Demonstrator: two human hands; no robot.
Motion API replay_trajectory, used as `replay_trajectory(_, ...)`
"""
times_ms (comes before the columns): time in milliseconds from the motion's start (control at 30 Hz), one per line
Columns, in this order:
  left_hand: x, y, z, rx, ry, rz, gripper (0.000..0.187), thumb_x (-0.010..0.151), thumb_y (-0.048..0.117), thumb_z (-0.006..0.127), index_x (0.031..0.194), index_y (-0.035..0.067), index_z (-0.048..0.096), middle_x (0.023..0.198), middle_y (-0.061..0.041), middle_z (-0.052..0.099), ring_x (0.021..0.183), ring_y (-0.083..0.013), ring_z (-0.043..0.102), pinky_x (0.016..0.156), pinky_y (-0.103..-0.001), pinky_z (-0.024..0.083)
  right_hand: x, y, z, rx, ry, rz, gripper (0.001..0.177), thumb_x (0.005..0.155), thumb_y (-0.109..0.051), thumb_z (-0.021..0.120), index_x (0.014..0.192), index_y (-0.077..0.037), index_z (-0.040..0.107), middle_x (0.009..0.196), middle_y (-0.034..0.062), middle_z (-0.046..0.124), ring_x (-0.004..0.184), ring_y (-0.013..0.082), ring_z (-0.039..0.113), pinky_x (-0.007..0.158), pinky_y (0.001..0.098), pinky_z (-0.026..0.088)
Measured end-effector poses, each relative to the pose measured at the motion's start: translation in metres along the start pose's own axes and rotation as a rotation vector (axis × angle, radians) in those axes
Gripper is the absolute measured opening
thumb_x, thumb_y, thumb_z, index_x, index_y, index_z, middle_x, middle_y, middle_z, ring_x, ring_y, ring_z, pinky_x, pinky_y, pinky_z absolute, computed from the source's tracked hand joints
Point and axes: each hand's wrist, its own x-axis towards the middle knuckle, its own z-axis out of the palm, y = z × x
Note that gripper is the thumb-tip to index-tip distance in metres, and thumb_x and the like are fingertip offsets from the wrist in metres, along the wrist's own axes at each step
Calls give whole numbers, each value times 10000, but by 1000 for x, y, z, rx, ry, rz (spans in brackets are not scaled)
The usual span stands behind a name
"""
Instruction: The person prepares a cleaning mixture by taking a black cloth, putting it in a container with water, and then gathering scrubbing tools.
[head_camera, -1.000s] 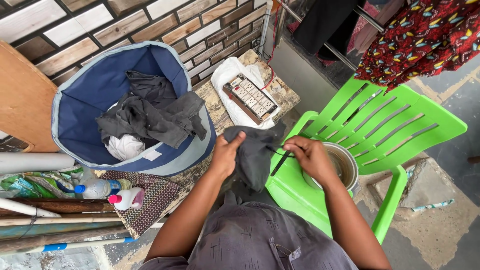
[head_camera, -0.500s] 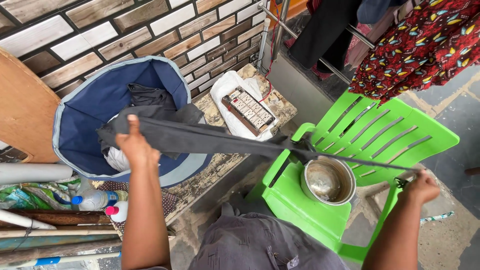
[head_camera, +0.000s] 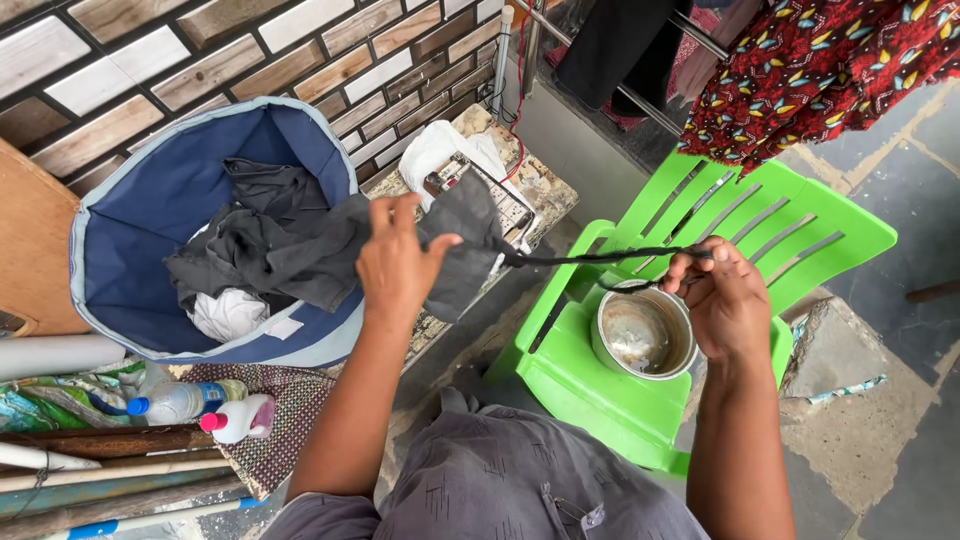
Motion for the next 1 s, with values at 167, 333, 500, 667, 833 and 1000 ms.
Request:
replay_trajectory(167, -20, 27, 50, -115, -194, 438, 931, 684, 541, 846, 1463, 161, 506, 1394, -165, 623, 853, -400, 732, 679, -473, 589, -35, -42, 27, 74, -304, -218, 284, 1191, -243, 493, 988, -52, 551, 985, 188, 662, 901, 290, 661, 896, 419, 518)
replay_trajectory(333, -54, -19, 181, -115, -434, 458, 393, 815, 296, 813, 1185, 188, 735, 1023, -67, 771, 868, -289, 747, 738, -436, 582, -45, -77, 19, 104, -354, -459, 249, 1188, -210, 489, 984, -84, 558, 1024, 167, 678, 880, 290, 701, 885, 435, 540)
replay_trajectory(500, -47, -14, 152, -608, -551, 283, 166, 937, 223, 669, 982, 69, 712, 793, -101, 713, 680, -245, 682, 645, -382, 522, -14, -67, -51, -278, 303, -575, 240, 1205, -295, 587, 1110, -79, 539, 1073, 134, 603, 951, 282, 643, 827, 385, 555)
replay_trajectory(667, -43, 11, 115, -754, -574, 294, 228, 1022, 233, 624, 974, 12, 649, 709, -120, 611, 646, -157, 544, 628, -332, 478, -2, 29, -82, -1620, 594, -223, 501, 901, -345, 831, 1214, -63, 560, 1296, 222, 545, 1225, 409, 476, 952, 544, 420)
replay_trajectory(833, -44, 31, 102, -881, -585, 453, 257, 1024, 261, 616, 970, 13, 655, 768, -95, 667, 685, -105, 583, 653, -304, 495, -17, 60, 18, -1280, -87, -345, 680, 891, -263, 739, 1455, -67, 414, 1466, 206, 495, 1372, 389, 443, 1141, 479, 335)
replay_trajectory(1000, -41, 31, 85, -662, -669, 400, 255, 1035, 284, 655, 992, 36, 699, 702, -158, 601, 645, -230, 539, 623, -362, 492, -6, 111, 7, -800, -544, 15, 320, 981, -173, 592, 1276, -57, 547, 1173, 147, 611, 1177, 284, 547, 1029, 385, 401)
